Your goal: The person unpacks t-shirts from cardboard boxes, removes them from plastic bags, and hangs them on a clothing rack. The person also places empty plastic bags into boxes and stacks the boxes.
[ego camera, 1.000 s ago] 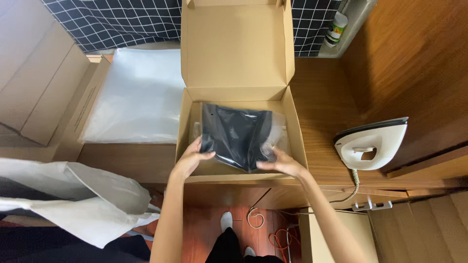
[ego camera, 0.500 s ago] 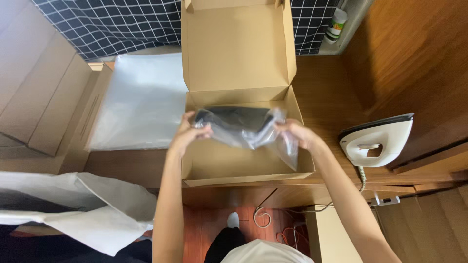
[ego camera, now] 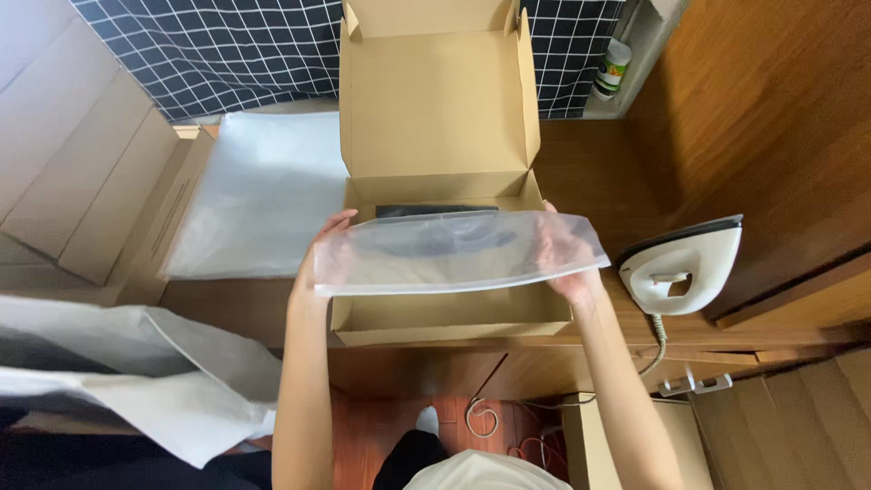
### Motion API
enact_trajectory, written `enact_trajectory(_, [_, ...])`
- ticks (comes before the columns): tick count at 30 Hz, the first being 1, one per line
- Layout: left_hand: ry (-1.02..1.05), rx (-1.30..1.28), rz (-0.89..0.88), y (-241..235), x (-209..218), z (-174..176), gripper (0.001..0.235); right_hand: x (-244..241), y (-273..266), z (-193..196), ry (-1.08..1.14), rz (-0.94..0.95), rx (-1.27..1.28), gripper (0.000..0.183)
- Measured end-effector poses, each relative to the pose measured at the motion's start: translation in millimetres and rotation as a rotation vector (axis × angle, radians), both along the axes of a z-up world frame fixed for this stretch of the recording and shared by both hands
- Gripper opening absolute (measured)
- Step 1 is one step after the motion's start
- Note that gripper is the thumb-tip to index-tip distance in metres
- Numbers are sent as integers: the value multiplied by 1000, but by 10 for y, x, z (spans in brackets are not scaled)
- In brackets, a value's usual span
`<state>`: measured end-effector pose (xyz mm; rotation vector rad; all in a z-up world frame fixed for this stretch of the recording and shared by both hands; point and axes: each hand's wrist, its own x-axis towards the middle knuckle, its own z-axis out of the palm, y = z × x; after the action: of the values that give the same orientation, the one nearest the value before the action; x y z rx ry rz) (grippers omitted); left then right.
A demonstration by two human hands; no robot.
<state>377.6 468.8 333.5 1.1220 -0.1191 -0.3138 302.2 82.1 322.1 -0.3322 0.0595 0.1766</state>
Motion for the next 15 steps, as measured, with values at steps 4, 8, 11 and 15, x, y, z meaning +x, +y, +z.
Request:
enact_trajectory(4, [122,-326,38,-113,-700,292,35,-545,443,573,76,-110,-62,33])
enact_trajectory(8, [152,-351,108,-73,-1159,327,55,-907,602,722,22,-148,-344,52])
enact_trajectory(11, [152,-354,206,68,-1295,32,46,-839,388,168,8,-140,-496,40])
enact_trajectory(15, [215,-420,320,-22,-1605,216,39,-1201,495,366,62,-194,-373,27])
